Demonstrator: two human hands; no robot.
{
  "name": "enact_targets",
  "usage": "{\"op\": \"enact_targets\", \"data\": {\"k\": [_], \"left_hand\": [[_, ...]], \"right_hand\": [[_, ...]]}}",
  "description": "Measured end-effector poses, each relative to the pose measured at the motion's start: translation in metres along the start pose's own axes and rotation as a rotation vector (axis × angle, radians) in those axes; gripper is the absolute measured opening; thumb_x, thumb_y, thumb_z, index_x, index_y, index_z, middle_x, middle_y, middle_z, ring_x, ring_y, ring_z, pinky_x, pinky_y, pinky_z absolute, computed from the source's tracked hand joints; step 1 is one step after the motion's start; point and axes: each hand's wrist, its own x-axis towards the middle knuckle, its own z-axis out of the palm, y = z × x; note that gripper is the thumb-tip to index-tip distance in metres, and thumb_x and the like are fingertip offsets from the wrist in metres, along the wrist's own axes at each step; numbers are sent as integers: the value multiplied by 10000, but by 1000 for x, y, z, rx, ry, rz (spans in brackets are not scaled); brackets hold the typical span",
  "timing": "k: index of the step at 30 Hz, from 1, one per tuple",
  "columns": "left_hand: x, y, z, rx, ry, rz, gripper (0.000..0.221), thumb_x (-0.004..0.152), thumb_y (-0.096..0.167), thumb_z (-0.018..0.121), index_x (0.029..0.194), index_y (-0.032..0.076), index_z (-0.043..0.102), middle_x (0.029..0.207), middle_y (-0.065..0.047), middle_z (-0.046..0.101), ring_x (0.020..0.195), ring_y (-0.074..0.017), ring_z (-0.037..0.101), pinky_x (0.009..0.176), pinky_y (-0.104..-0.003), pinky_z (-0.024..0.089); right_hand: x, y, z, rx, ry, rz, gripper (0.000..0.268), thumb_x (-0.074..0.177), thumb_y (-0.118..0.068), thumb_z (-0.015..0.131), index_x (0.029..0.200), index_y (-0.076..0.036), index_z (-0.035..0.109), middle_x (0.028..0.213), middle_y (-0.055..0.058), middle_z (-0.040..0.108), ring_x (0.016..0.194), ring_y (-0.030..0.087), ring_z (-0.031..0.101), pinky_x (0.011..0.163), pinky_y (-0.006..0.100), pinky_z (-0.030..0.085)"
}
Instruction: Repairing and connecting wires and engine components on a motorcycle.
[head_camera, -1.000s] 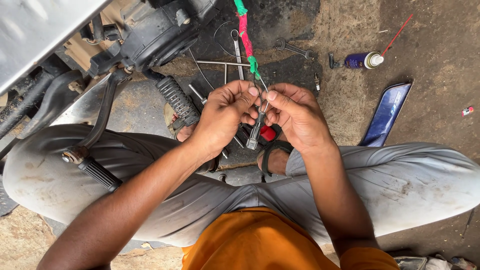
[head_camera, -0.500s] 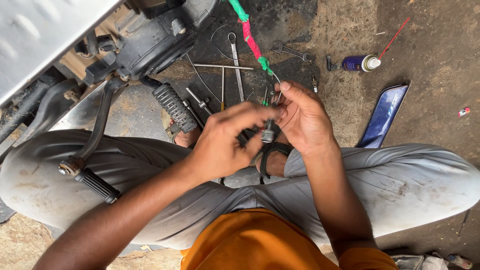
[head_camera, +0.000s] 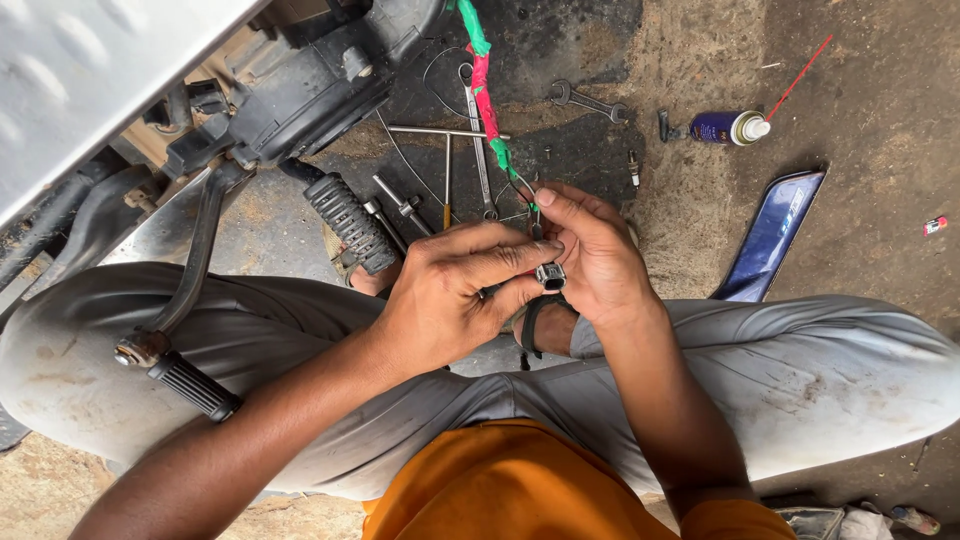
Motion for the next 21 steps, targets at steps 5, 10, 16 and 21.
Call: {"op": "enact_targets", "data": {"k": [5,10,16,21], "left_hand": [[1,2,-1,30,-21,-41,329,893,94,813,1212,84,735,1040,-89,724,900,-241,738,761,-332,599],[0,1,0,45,-18,-25,324,895,98,807,1206,79,722,1065,-95,730,936,-253,741,785,-335,605],[1,5,-1,62,-36,-59,351,856,47,788,1199,75,720,1073,-105,735,952,-276,745,824,-353,616],[5,14,-4,119,-31,-183,320,808,149,851,1065,37,696,941,-96,735,863,-197,748,787,-323,611]], "right_hand": [[0,1,-3,5,15,-6,184,1032,-124,641,1139,17,694,959,92,735,826,140,704,743,267,562],[-2,-1,-1,19,-2,3,176,1031,-129,637,1121,12,694,980,102,741,860,156,713,779,281,568],[1,-5,-11,40,37,-17,164,1008,-127,646,1108,-4,689,1006,96,740,891,162,710,792,298,576],[5,-36,-20,-602,65,-334,186,992,-109,700,1136,9,706,920,98,748,736,115,653,675,242,530]]}}
